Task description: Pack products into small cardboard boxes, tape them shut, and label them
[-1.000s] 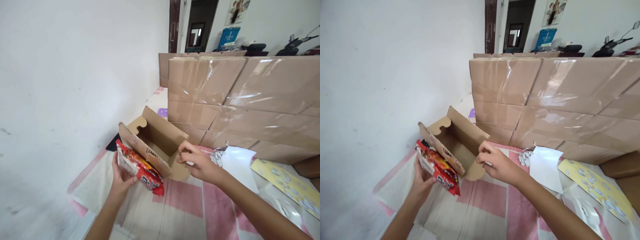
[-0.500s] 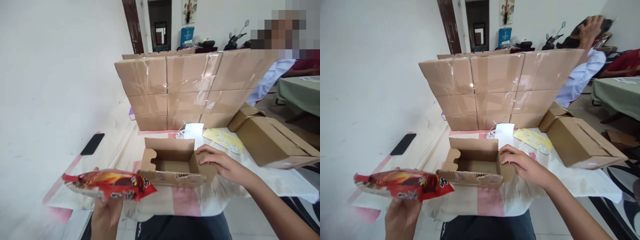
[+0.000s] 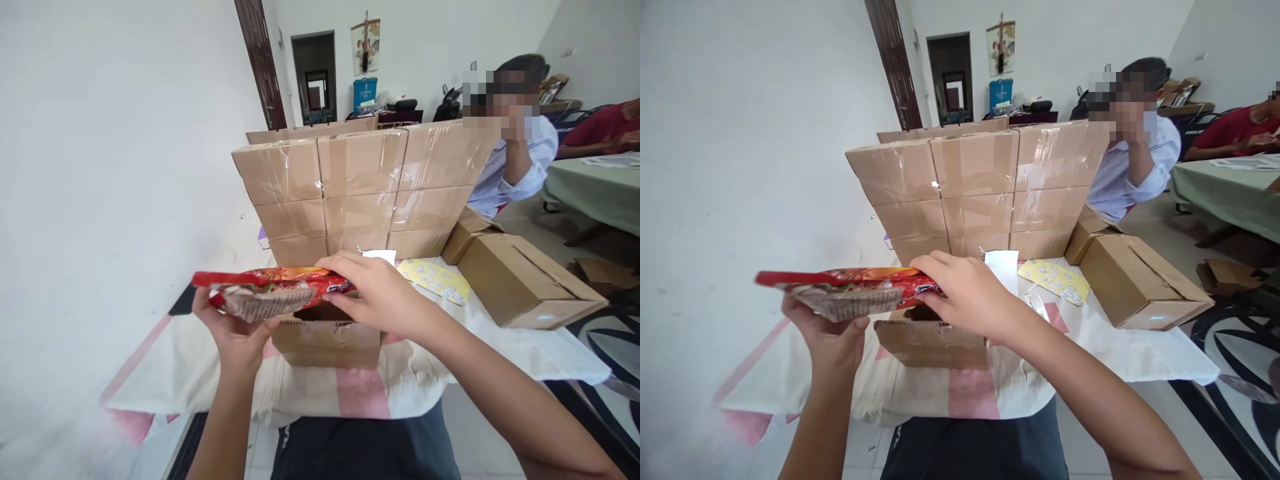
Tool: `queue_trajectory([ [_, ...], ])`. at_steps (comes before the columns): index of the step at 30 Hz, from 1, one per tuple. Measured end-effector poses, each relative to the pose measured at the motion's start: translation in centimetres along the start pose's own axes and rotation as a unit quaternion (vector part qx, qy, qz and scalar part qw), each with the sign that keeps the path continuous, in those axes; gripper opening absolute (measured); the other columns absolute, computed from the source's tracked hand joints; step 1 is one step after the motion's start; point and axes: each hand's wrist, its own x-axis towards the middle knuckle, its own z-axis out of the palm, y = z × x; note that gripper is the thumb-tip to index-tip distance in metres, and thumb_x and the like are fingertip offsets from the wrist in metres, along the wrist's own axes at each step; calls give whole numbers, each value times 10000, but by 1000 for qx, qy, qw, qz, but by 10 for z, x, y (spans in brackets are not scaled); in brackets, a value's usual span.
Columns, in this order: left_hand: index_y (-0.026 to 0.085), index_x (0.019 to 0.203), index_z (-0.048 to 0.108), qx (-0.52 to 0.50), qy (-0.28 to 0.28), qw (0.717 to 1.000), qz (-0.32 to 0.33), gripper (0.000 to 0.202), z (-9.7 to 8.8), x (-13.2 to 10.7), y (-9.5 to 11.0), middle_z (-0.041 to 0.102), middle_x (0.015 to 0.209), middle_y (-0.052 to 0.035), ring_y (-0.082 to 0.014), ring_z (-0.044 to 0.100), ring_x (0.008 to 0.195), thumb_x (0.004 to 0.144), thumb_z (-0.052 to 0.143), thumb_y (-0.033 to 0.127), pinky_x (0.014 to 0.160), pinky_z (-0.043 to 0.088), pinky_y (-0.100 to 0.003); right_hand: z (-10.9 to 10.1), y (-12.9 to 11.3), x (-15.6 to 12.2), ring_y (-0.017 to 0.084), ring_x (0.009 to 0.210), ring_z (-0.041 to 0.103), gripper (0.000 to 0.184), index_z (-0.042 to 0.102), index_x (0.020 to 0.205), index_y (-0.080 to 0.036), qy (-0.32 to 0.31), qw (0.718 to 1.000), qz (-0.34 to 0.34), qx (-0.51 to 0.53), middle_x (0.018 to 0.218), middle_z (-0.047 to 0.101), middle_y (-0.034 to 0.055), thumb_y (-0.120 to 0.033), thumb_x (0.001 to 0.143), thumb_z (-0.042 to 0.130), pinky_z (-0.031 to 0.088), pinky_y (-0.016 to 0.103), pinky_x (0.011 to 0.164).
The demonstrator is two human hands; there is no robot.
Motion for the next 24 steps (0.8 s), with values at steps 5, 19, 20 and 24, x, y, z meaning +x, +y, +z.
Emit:
queue_trajectory([
  [5, 365, 1543, 265, 154, -132, 978, -50, 966, -33, -32, -22, 601, 1400, -109, -316, 521, 1392, 769, 844, 355, 1099, 496, -534, 1, 30, -5, 215, 974, 679, 317, 665, 1159, -227, -32, 997, 63, -28, 1097, 726, 44, -91, 882, 592, 481, 303, 824],
  [19, 255, 844, 410, 271, -246, 925, 102, 321, -62, -78, -36, 721, 1234, -28, -271, 565, 1247, 698, 485, -21, 979, 494, -473, 27, 54, -15, 221, 786, 667, 91, 607, 871, -225, -232, 953, 129, -144, 878, 724, 44, -136, 854, 602, 361, 282, 602],
  [20, 255, 842, 396, 267, -250, 926, 99, 327, -61, -78, -36, 725, 1228, -25, -270, 561, 1249, 693, 488, -21, 980, 491, -474, 31, 51, -13, 233, 785, 677, 106, 624, 883, -223, -252, 945, 129, -164, 880, 731, 56, -126, 845, 602, 357, 288, 595],
  [24, 260, 849, 408, 263, -253, 924, 114, 305, -53, -73, -33, 741, 1185, -35, -284, 569, 1228, 733, 579, 36, 963, 493, -480, 46, 35, -2, 284, 796, 728, 211, 696, 948, -203, -339, 901, 142, -228, 912, 767, 106, -76, 805, 608, 396, 315, 600],
])
